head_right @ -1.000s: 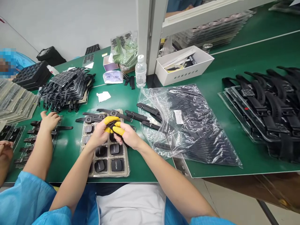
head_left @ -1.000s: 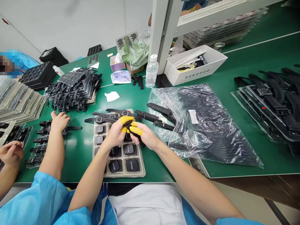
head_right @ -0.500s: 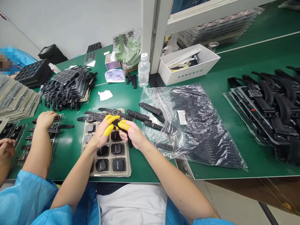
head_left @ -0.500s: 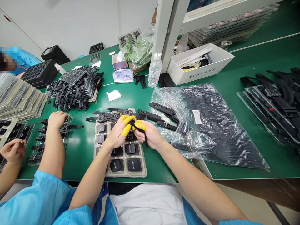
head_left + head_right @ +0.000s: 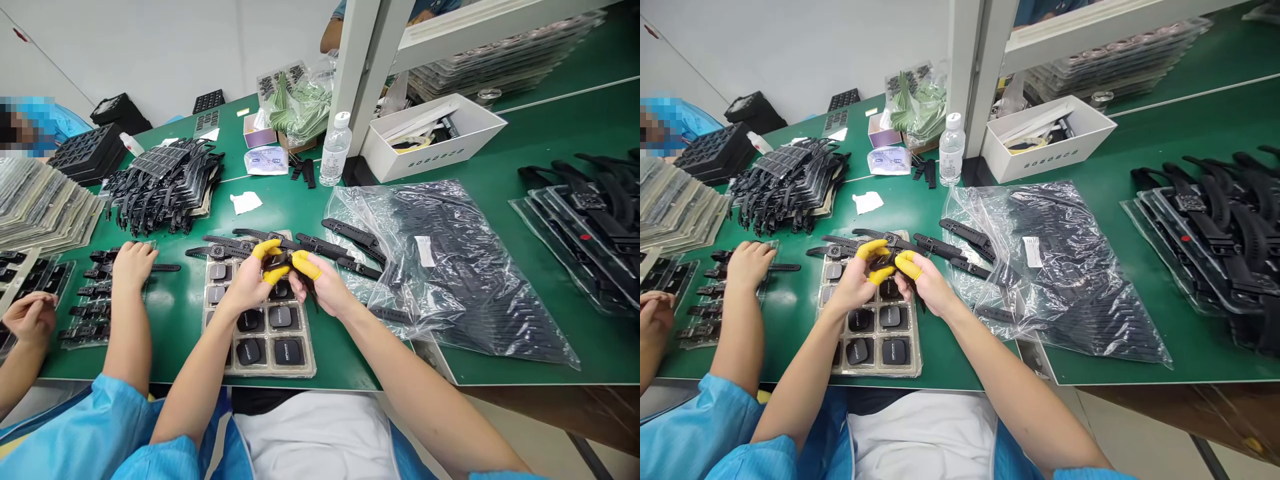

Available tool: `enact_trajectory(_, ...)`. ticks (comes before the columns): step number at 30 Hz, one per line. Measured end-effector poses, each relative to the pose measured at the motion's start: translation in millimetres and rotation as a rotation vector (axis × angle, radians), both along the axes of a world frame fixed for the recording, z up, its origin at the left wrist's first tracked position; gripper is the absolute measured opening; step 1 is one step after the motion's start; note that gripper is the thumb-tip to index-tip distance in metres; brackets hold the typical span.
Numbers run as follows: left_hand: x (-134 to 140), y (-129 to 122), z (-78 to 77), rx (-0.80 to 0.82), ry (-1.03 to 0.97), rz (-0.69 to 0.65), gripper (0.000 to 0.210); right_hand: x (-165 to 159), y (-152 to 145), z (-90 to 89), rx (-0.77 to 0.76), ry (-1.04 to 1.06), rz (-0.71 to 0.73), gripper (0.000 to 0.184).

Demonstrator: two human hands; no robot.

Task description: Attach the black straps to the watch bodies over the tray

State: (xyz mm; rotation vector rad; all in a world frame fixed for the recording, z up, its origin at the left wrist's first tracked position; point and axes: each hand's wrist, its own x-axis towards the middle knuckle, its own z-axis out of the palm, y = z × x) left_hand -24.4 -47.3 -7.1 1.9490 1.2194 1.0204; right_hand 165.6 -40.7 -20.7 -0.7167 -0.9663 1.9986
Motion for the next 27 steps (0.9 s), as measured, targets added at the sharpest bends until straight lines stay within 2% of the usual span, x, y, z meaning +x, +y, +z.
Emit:
enact_trajectory(3,7.9,0.3,-2.7,-0.051,-0.205,0.073,0.030,1.5,-0.6,0.5,0.015,-0.008,0.056,0.047)
enact_trajectory(5,9.5,2.6,-1.0,-0.087,-0.387,0.132,0.036,5.0,0.6,1.2,-0.004,-0.025,0.160,0.046)
enact_trajectory(9,-4.7,12.7,9.4,-0.042,-0.728,0.441,0.044,16.4,8.3,3.0,-0.009,-0.166,0.374,0.041)
enact_trajectory(11,-12.7,16.9,12.6,-0.026,-0.777,0.555,0.046,19.8,11.9,4.1,0.039,-0.249,0.293,0.039)
enact_trajectory(12,-14.2,17.6,12.3,-0.063,-0.760,0.560,0.046,20.0,12.7,4.6,0.067,-0.266,0.207,0.038)
enact_trajectory(14,-11.1,15.9,7.5,-0.201,-0.642,0.458,0.042,17.0,11.7,5.5,0.106,-0.233,0.046,0.037)
enact_trajectory(16,-2.4,11.3,-0.9,-0.257,-0.422,0.260,0.035,11.3,7.7,5.9,0.086,-0.150,0.011,0.038)
enact_trajectory(18,6.1,6.4,-8.8,-0.129,-0.166,0.072,0.035,5.9,2.9,5.7,0.036,-0.078,0.056,0.037)
enact_trajectory(20,9.7,3.5,-13.1,0.033,0.001,-0.037,0.045,2.6,-0.2,5.5,-0.010,-0.046,0.113,0.036)
enact_trajectory(23,6.7,3.3,-13.1,0.105,0.061,-0.070,0.049,1.4,-0.4,6.0,-0.080,-0.014,0.138,0.032)
enact_trajectory(27,3.8,4.0,-9.3,0.135,0.101,-0.055,0.048,-0.4,1.6,9.7,-0.149,0.072,0.070,0.030)
